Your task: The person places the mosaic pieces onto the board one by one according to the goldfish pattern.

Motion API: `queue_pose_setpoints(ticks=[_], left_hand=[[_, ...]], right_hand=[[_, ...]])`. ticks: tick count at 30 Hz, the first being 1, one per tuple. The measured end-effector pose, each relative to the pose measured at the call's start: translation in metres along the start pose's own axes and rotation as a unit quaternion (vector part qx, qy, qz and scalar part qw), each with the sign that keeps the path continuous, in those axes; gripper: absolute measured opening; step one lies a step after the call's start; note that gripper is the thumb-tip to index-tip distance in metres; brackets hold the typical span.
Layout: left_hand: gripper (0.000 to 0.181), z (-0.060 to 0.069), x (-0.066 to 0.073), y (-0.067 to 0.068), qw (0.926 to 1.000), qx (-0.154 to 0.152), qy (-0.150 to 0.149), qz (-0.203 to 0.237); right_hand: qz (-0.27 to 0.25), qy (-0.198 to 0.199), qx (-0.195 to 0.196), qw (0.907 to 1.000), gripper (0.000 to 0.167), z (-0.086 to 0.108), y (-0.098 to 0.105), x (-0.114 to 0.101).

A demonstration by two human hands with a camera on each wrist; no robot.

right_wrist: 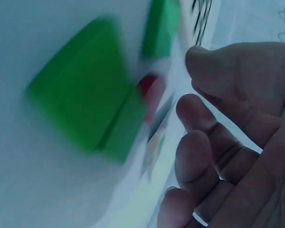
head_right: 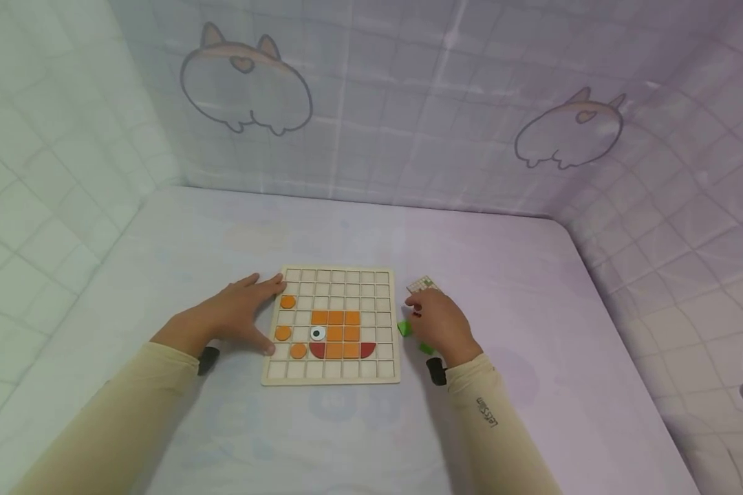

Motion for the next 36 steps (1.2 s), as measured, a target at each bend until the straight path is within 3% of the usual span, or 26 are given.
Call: queue_pose_setpoints(ticks=[5,12,22,28,32,36], left_hand=[[0.131,0.001,0.000,0.001,1.0000,0.000,0.001,0.004],[0.131,0.000,0.000,0.001,1.0000,-0.001,0.001,0.007],[0.130,0.001,0.000,-0.002,1.0000,-0.001,0.007,0.006],[0.131,0.000,-0.001,-0.001,1.0000,-0.001,0.003,0.005],[0.131,0.000,0.000,0.000,1.0000,-0.001,0.001,0.002],[0.130,0.000,0.001,0.000,1.0000,0.002,-0.002,0.001]], right_hand=[[0.009,-0.015,-0.004,0.9998,0.039,0.000,0.000,0.013],[-0.003,-0.034,-0.020,0.9992,0.044,-0.001,-0.003,0.015],[0.052,-0.002,-0.012,0.9986,0.041,0.000,-0.003,0.017],[0.037,-0.009,-0.002,0.9993,0.039,-0.002,-0.002,0.018],[-0.006,-0.016,0.013,0.9998,0.042,-0.003,-0.003,0.001],[-0.048,0.004,0.019,0.9986,0.043,-0.006,-0.013,-0.040]])
Point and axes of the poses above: each hand's wrist, its own z-axis away from the middle knuckle, its own y-axis out of the back of the hand, x = y × z, the point moved 1 cm from there along -z, towards the middle knuckle, and after that the axes turned 12 degrees about x, right-handed, at the moved point
